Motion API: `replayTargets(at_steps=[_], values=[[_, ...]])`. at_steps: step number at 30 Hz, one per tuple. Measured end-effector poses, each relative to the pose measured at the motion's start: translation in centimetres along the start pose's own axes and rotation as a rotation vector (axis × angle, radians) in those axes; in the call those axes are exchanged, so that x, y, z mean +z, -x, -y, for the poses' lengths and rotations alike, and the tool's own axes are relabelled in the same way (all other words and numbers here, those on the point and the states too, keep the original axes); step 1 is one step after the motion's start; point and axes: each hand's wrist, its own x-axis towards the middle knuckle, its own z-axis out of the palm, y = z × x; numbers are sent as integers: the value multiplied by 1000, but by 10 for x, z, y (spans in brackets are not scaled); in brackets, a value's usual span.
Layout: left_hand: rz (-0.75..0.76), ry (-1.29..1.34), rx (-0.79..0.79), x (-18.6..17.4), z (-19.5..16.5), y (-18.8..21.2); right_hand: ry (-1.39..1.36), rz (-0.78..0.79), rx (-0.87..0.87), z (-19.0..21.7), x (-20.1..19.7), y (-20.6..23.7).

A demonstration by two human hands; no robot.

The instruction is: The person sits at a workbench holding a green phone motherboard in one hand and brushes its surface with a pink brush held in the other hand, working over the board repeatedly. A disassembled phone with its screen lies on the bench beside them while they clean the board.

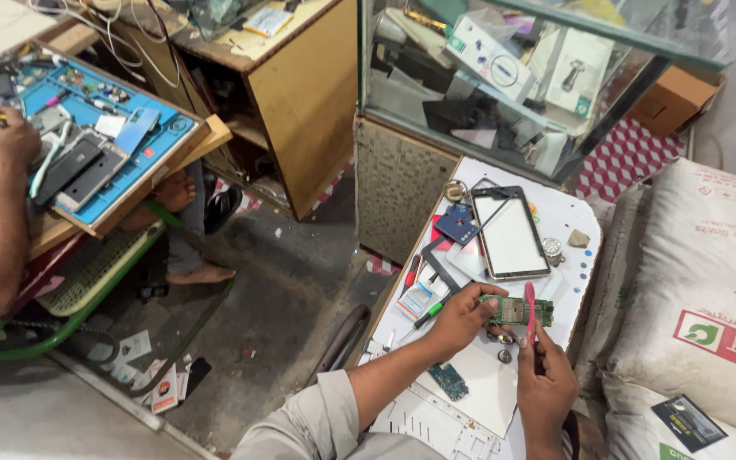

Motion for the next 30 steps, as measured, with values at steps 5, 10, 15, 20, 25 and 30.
replayTargets(at_steps=[5,10,15,20,25,30], values=[[15,-27,25,-4,6,0,2,8,8,-3,5,1],[24,-30,29,-1,3,3,-12,15,12,-4,3,4],[14,4,12,3,-2,6,-47,30,20,-2,0,4],[1,19,-12,2,-11,8,21,21,8,1,-2,4],[1,29,-6,1,-14,8,30,20,29,1,-1,3],[-10,9,-13,0,-12,6,-34,13,53,-1,1,4]])
